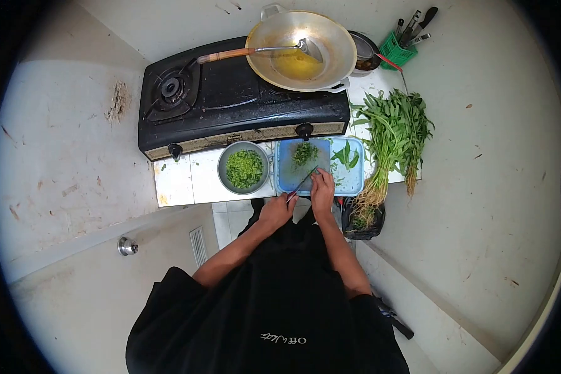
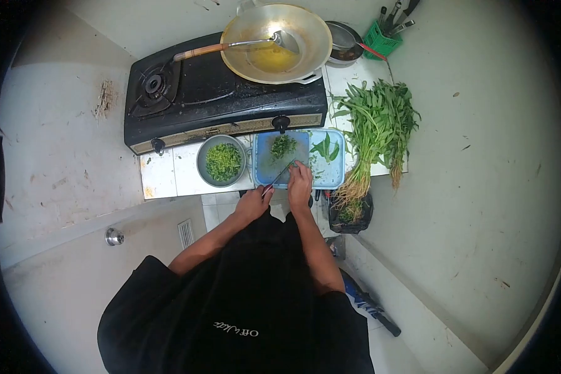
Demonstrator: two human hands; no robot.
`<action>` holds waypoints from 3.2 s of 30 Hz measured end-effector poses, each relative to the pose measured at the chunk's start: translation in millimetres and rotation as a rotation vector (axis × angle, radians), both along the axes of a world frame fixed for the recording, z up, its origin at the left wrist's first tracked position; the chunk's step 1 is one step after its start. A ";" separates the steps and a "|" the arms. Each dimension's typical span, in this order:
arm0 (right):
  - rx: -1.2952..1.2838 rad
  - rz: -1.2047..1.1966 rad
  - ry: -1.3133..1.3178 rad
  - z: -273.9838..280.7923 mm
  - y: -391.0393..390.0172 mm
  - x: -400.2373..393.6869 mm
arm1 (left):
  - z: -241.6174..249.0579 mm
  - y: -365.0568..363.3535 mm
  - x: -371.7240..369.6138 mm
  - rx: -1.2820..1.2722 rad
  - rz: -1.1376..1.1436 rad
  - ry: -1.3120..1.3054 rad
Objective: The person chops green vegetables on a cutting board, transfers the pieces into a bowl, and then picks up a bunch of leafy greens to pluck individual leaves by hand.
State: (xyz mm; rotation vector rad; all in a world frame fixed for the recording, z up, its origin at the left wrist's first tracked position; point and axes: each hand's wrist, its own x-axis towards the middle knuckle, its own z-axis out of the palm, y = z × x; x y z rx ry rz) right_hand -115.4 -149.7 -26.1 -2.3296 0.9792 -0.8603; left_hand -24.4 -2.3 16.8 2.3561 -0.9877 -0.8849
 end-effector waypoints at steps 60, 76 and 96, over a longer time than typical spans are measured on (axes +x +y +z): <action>0.326 -0.045 -0.087 1.6 2.1 -1.0 | -5.9 -14.4 1.4 -0.030 -0.034 0.021; 0.320 -0.041 -0.104 2.5 2.9 0.7 | -22.3 -32.5 1.0 -0.044 -0.029 -0.019; 0.356 0.017 -0.115 -5.8 -0.1 -8.4 | -9.8 -9.3 4.1 -0.037 0.012 0.085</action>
